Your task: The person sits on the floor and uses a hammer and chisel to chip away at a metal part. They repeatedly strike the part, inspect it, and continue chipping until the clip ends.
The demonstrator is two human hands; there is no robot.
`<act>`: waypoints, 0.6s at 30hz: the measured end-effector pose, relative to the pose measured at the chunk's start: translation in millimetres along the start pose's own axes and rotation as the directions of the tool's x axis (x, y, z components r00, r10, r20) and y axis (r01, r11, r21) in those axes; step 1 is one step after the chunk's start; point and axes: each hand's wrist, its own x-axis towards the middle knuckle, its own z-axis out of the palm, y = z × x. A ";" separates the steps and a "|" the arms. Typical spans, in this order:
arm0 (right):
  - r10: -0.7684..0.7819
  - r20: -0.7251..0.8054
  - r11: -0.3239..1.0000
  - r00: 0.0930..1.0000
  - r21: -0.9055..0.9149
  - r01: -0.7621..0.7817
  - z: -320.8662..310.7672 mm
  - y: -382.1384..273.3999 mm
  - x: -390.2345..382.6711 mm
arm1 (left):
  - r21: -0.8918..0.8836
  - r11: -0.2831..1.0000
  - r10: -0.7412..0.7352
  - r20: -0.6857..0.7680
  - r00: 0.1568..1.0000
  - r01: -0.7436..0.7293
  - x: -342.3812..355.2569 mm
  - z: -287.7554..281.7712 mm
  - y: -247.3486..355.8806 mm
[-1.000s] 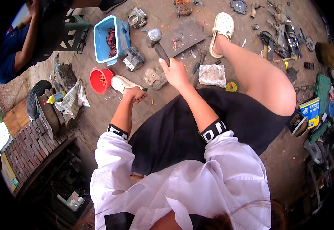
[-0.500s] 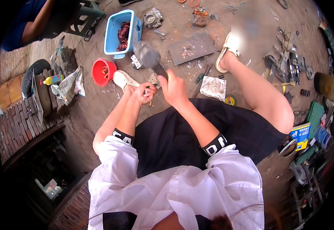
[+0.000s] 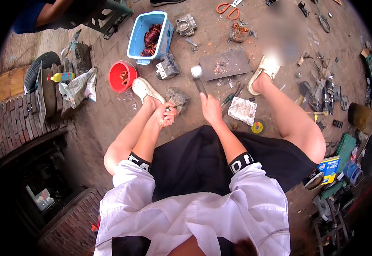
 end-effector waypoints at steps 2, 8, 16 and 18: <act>-0.070 0.013 0.982 0.997 0.179 0.067 -24.5 -50.4 -5.6 | -0.051 0.999 0.011 0.068 0.998 -0.008 -3.4 -3.4 2.3; -0.275 -0.114 0.948 0.955 0.132 0.289 -11.5 -58.9 -31.4 | 0.011 0.999 0.032 0.159 0.987 -0.034 -26.8 37.4 -8.6; 0.079 0.032 0.984 0.996 -0.162 -0.072 17.9 30.7 -16.7 | 0.164 0.974 0.120 0.218 0.969 -0.157 -38.5 53.6 -31.6; 0.076 0.043 0.989 0.996 -0.128 -0.070 10.2 21.0 -12.7 | 0.517 0.796 0.207 0.254 0.945 -0.314 -40.3 48.6 -33.5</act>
